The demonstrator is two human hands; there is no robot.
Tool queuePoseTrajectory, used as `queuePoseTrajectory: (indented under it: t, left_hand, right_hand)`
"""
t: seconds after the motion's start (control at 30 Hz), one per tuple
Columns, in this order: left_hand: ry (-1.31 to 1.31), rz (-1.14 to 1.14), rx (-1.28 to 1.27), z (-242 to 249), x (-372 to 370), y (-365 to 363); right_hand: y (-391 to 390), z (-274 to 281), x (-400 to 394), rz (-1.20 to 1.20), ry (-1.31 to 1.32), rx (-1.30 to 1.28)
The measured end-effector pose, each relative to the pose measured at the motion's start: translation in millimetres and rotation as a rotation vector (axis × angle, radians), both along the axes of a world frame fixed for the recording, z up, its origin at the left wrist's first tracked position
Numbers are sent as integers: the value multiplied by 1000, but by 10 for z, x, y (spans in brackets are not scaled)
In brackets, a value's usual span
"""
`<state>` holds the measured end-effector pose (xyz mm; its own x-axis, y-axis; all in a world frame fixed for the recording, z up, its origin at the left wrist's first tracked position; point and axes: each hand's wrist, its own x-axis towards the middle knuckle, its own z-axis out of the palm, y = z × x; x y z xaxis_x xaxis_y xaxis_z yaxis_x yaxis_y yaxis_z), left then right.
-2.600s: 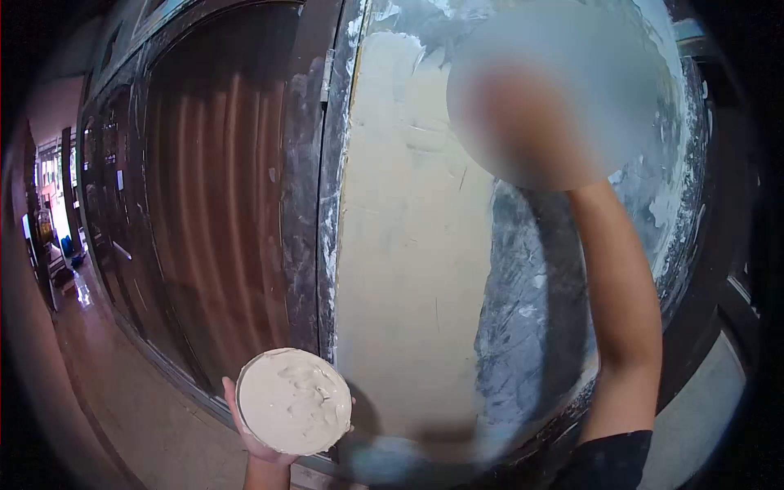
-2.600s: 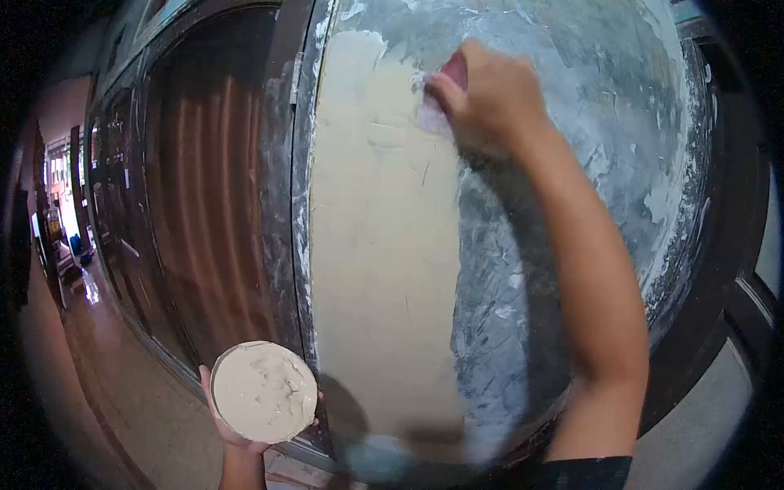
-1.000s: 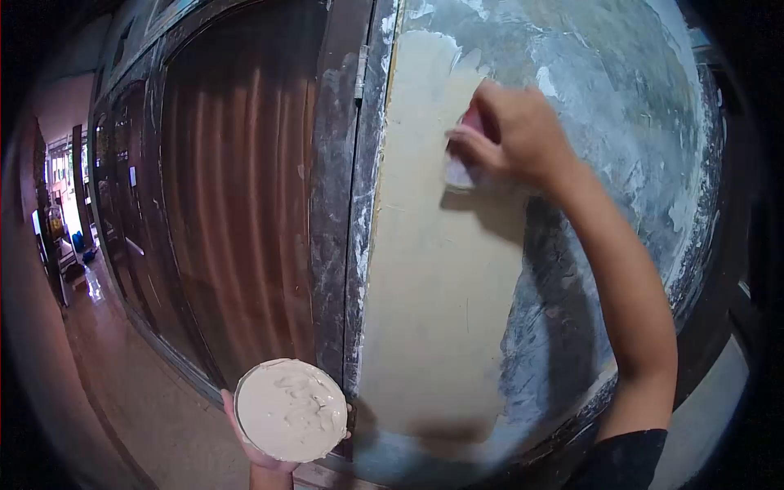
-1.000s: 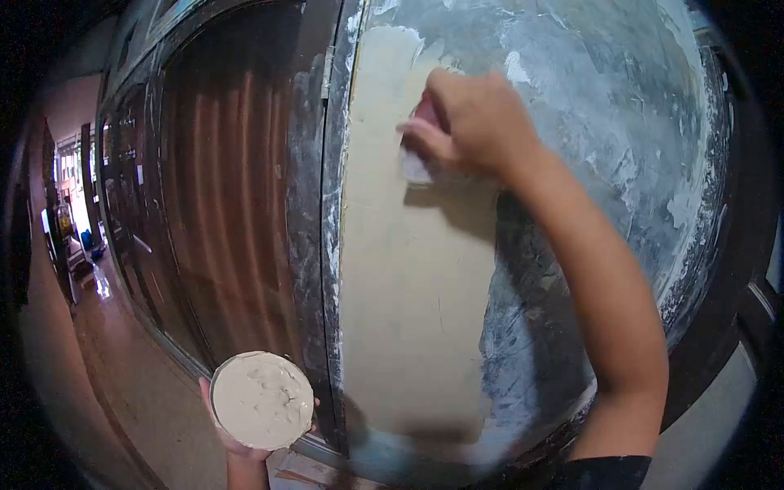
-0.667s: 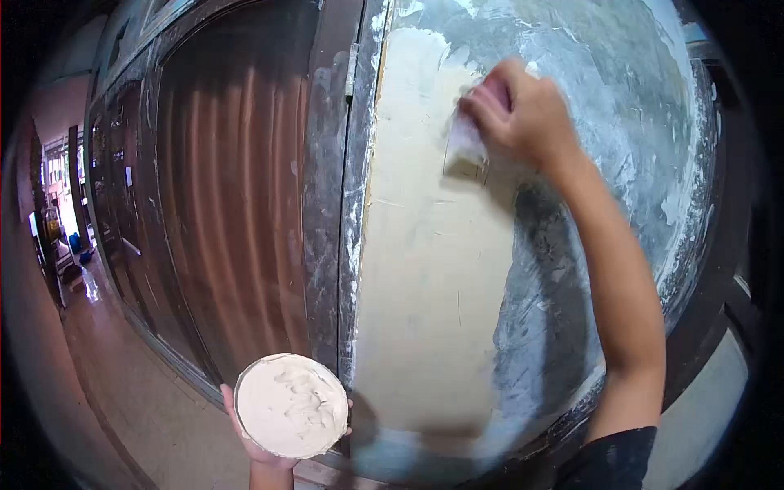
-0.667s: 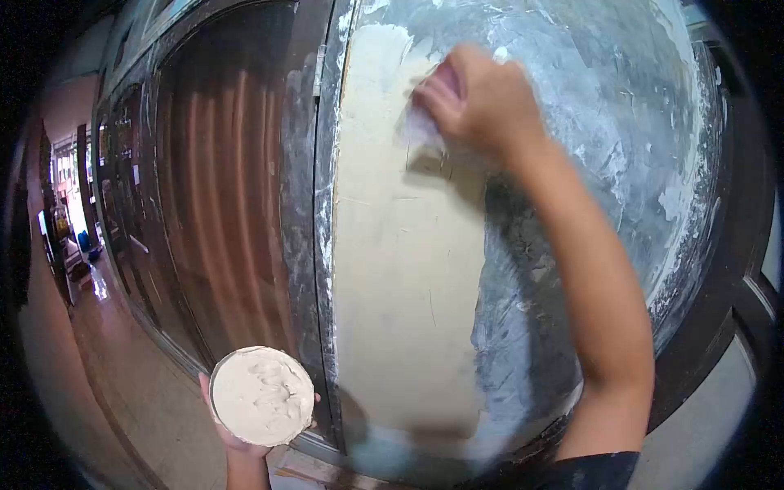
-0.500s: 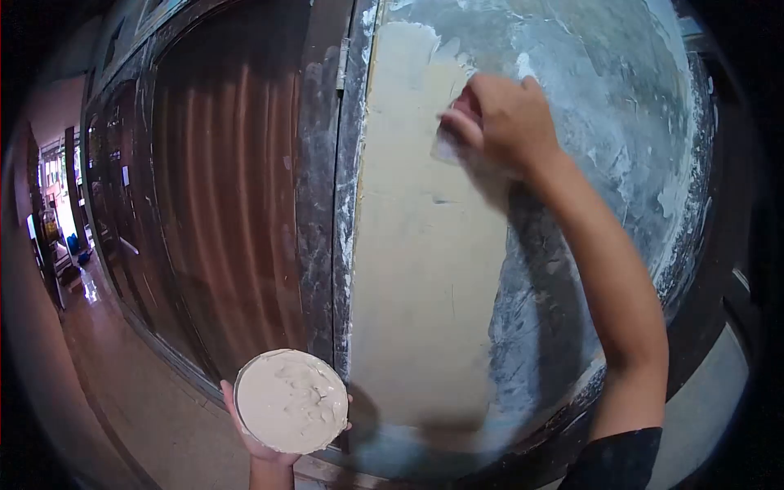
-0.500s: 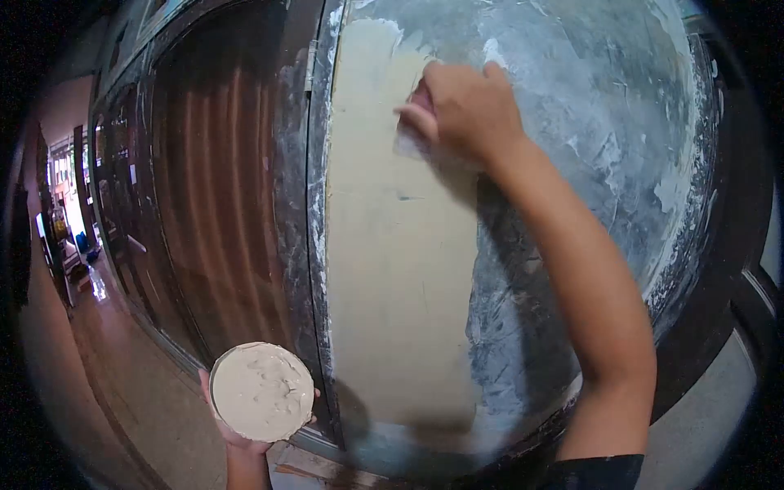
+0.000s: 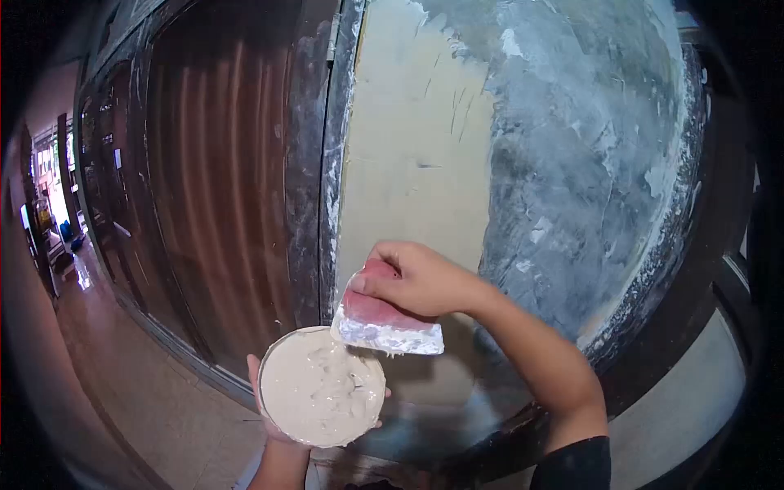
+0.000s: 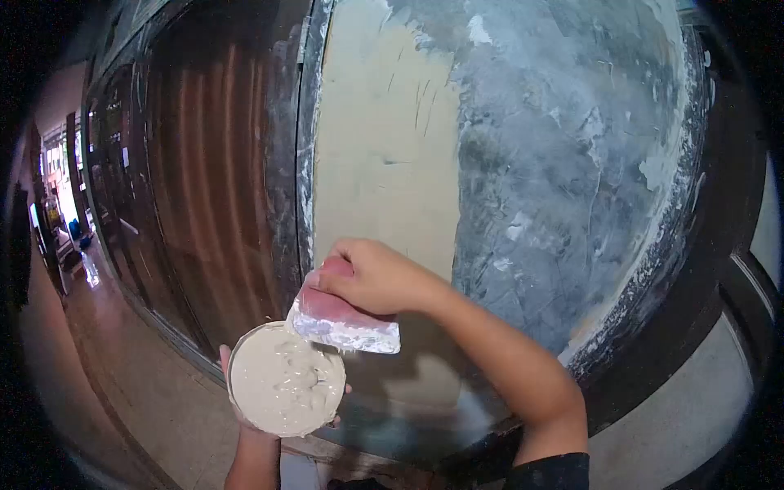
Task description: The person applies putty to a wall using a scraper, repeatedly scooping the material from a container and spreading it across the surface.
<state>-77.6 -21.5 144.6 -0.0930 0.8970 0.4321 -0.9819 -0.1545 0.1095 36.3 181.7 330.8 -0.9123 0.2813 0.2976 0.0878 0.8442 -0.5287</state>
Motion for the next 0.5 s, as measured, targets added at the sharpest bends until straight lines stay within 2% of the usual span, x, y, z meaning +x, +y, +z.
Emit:
queuePoseTrajectory:
  t: [0.17, 0.27, 0.43, 0.5]
  left_hand:
    - [-20, -90, 4, -98, 136, 48]
    - [-44, -129, -7, -179, 158, 0]
    - [-42, -94, -52, -554, 54, -197]
    - [-2, -78, -48, -634, -42, -249]
  right_hand:
    - [199, -673, -21, -14, -206, -169]
    - [185, -1005, 53, -48, -144, -272]
    - [179, -1423, 281, -407, -62, 28]
    - [146, -1597, 326, -368, -55, -43]
